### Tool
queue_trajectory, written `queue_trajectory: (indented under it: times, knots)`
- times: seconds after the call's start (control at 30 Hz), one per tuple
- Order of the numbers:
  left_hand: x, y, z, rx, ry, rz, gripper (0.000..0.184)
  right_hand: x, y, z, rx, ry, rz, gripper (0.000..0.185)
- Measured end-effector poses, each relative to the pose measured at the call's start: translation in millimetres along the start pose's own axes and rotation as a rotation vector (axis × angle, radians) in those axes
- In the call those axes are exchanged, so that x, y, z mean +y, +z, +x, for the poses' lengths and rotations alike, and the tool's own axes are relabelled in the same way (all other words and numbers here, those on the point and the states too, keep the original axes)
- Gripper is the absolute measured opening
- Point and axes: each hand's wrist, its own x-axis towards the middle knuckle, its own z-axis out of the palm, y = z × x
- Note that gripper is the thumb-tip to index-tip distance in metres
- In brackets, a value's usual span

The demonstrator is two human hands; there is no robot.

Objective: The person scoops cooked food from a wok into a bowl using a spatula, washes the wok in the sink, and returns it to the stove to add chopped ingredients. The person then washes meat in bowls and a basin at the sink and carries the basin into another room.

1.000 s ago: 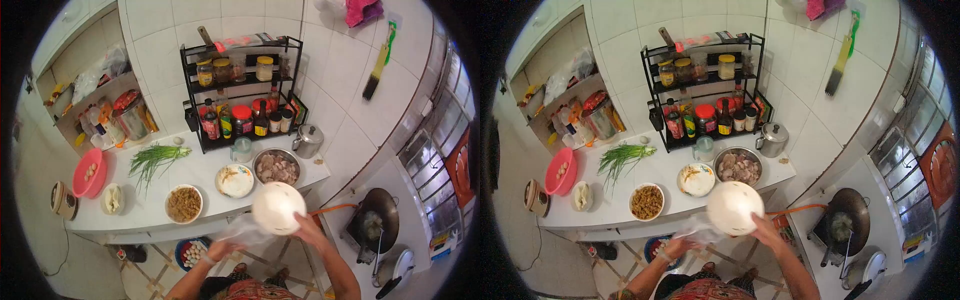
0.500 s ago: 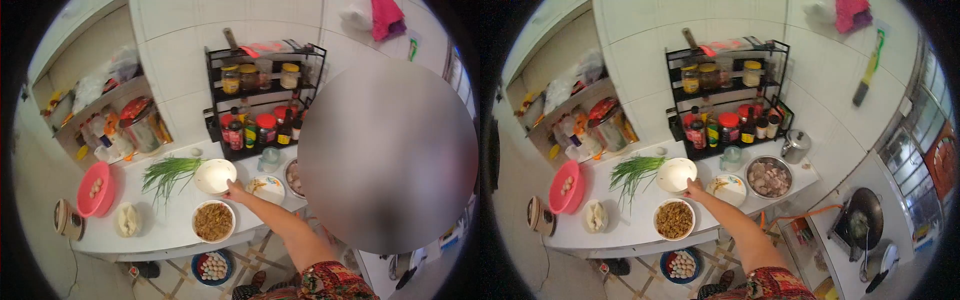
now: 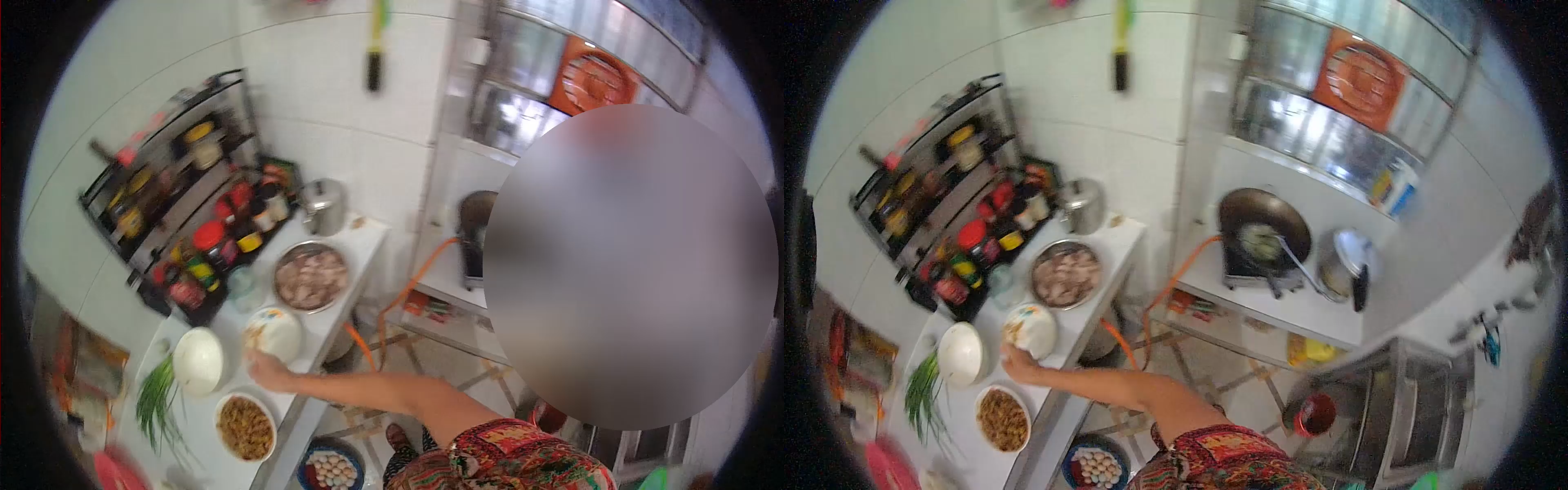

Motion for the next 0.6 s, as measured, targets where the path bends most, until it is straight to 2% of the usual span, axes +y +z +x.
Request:
queue_trajectory:
  times: [0.03,0.07,0.1,0.13,0.2,0.27,0.33,0.43,0.53,0.6]
  knots:
    - [21,13,19,-0.075,0.076,0.046,0.026,1,-29,-26,-0.024,-0.076,-0.022,0.02]
    - [46,29,36,-0.149,0.159,0.094,0.026,-20,-70,-62,-0.134,-0.023,-0.024,0.016]
    - [67,47,49,-0.22,0.241,0.145,0.026,1,-96,-91,-0.328,0.031,-0.193,0.011]
    - [91,70,58,-0.29,0.321,0.181,0.026,23,-118,-127,-0.397,0.037,-0.263,0.01]
    - [136,121,64,-0.464,0.417,0.17,0.026,62,-163,-210,-0.367,-0.048,-0.329,0.03]
    - [174,179,64,-0.771,0.266,-0.065,0.034,79,-211,-277,-0.305,0.133,-0.375,0.032]
    - [217,238,23,-0.895,0.444,-0.023,0.03,47,-248,-330,-0.022,0.476,-0.165,0.032]
    - [240,310,-36,-1.16,0.41,0.039,0.037,27,-296,-407,0.292,0.395,-0.12,0.02]
    - [251,358,-109,-1.359,0.55,0.206,0.036,18,-324,-490,0.579,0.416,-0.248,0.017]
    - [230,395,-134,-1.398,0.771,0.365,0.037,9,-334,-539,0.781,0.514,-0.151,0.015]
